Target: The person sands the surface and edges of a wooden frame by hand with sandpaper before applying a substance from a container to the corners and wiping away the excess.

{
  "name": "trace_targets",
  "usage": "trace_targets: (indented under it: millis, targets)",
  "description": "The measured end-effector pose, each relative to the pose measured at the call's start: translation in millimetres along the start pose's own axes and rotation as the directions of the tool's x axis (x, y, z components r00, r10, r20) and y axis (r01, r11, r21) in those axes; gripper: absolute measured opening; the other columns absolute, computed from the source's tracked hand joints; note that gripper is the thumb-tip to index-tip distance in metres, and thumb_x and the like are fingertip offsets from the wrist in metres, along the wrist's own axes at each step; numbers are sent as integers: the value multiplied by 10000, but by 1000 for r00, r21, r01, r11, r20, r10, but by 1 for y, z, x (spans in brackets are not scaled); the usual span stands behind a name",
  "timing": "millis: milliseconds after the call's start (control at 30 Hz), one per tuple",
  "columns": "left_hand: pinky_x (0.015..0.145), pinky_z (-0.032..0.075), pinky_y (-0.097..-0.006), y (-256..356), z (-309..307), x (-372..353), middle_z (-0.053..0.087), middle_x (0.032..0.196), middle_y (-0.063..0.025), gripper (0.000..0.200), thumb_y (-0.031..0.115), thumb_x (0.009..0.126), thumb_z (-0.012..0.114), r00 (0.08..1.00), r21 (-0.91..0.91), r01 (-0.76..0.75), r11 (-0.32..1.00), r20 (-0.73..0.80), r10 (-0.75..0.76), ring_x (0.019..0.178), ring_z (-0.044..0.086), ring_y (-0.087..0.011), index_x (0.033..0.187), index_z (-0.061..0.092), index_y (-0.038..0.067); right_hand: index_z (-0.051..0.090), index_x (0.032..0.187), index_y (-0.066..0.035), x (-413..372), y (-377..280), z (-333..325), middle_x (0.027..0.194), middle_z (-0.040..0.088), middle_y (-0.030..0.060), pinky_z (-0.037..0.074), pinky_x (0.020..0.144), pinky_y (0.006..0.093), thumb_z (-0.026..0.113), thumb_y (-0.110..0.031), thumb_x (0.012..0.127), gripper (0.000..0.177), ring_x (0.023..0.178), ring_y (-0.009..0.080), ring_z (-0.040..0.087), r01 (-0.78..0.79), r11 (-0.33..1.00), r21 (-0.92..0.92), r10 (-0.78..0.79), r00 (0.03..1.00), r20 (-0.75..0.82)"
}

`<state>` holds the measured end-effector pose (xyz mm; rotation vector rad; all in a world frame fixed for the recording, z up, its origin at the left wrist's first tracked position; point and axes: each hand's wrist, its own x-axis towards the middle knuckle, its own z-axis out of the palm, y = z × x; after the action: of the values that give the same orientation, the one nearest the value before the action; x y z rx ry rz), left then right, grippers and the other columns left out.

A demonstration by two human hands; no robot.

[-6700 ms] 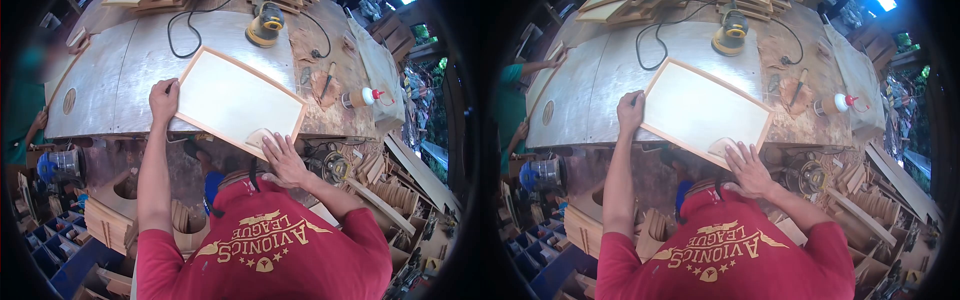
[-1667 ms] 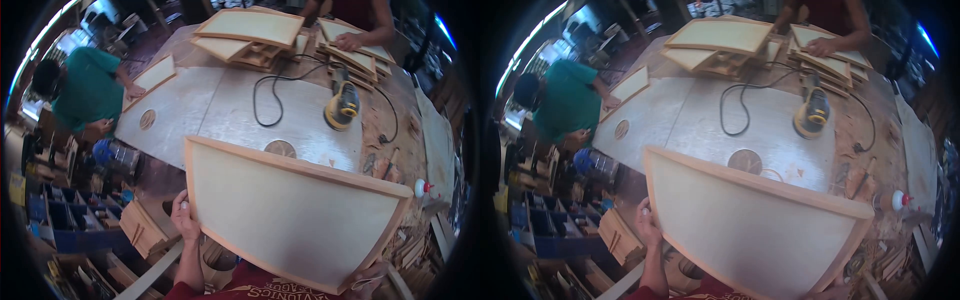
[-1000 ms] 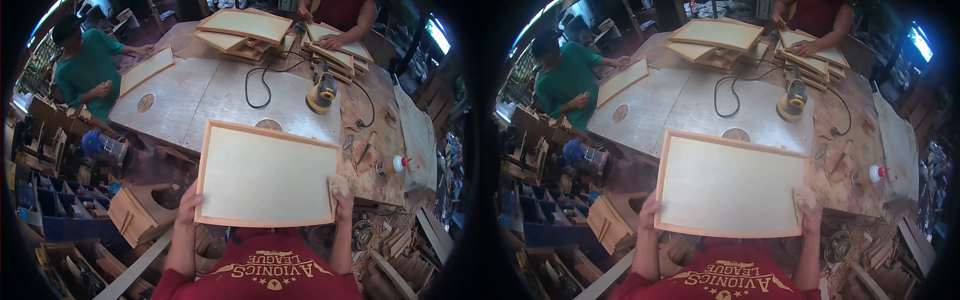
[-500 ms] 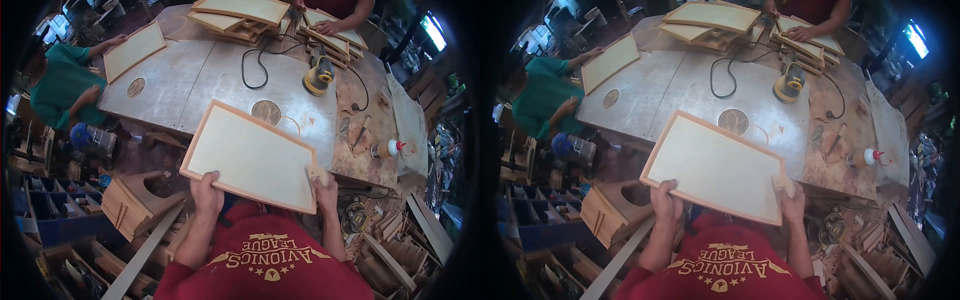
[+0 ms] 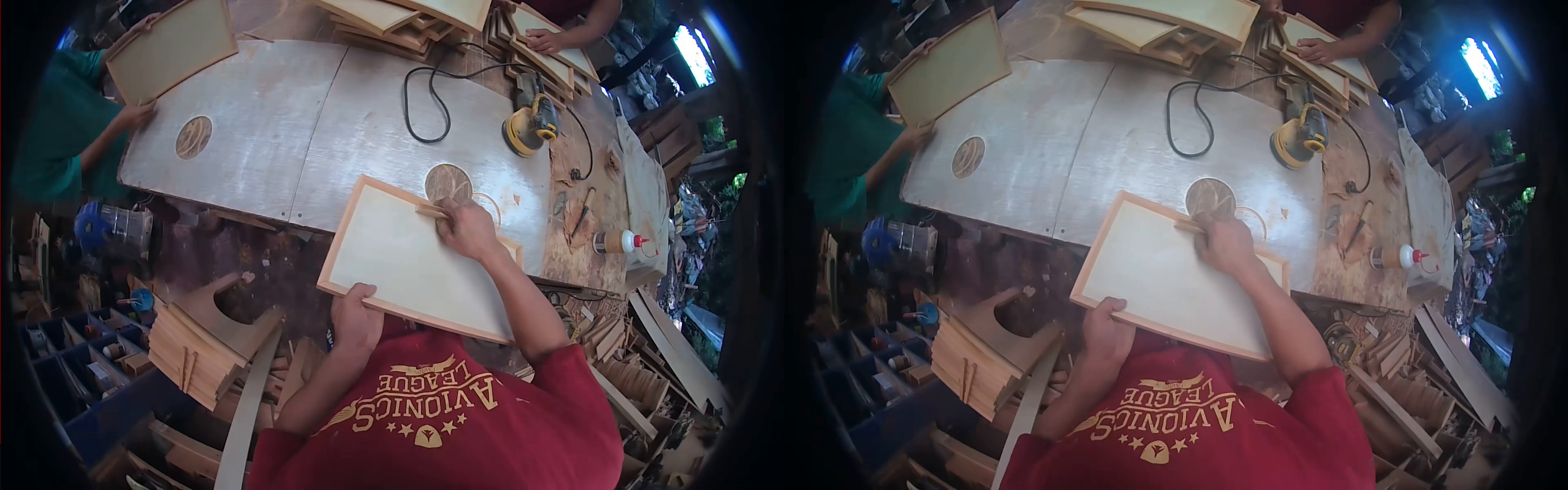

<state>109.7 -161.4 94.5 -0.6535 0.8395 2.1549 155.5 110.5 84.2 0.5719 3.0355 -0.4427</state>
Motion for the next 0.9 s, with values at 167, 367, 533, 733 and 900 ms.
trace_targets:
  millis: [167, 367, 533, 733, 900]
  targets:
    - [1139, 471, -498, -1, -2, 3, 580, 1325, -154, 604, -105, 834, 526, 1000, -20, 6, 1000, -10, -6, 1290, 587, -321, 1432, 454, -59, 729, 1050, -70, 14, -14, 1, 954, 719, 166, 577, 769, 500, 692, -275, 899, 257, 886, 383, 707, 13, 998, 68, -11, 999, -35]
    - [1163, 455, -496, 2, 12, -3, 566, 1356, -157, 612, -115, 833, 508, 997, 11, -20, 1000, -75, 21, 1315, 569, -316, 1439, 446, -59, 737, 901, -57, 40, -21, 1, 896, 713, 145, 586, 743, 495, 670, -240, 884, 195, 852, 383, 713, 54, 999, -7, -54, 998, -15]
    - [1167, 451, -469, 0, 6, -3, 550, 1404, -144, 647, -117, 838, 513, 999, 1, -38, 999, -39, 38, 1338, 554, -301, 1473, 427, -25, 747, 876, -63, 52, -31, 9, 845, 700, 125, 587, 718, 500, 676, -205, 851, 161, 816, 363, 717, 109, 993, -47, -111, 992, -57]
    - [1164, 453, -455, 1, 10, -7, 541, 1422, -138, 654, -115, 851, 523, 998, -12, -21, 1000, -64, 21, 1344, 550, -285, 1488, 412, -15, 757, 879, -79, 47, -30, 11, 848, 702, 91, 581, 716, 446, 715, -199, 833, 135, 826, 301, 713, 240, 956, -169, -259, 960, -103]
    - [1157, 460, -467, 0, 8, -8, 551, 1397, -145, 625, -107, 863, 528, 998, -25, -10, 1000, -57, 9, 1328, 564, -294, 1473, 420, -24, 759, 873, -89, 36, -23, 14, 839, 693, 76, 573, 699, 429, 722, -177, 819, 110, 799, 281, 698, 308, 937, -164, -330, 935, -130]
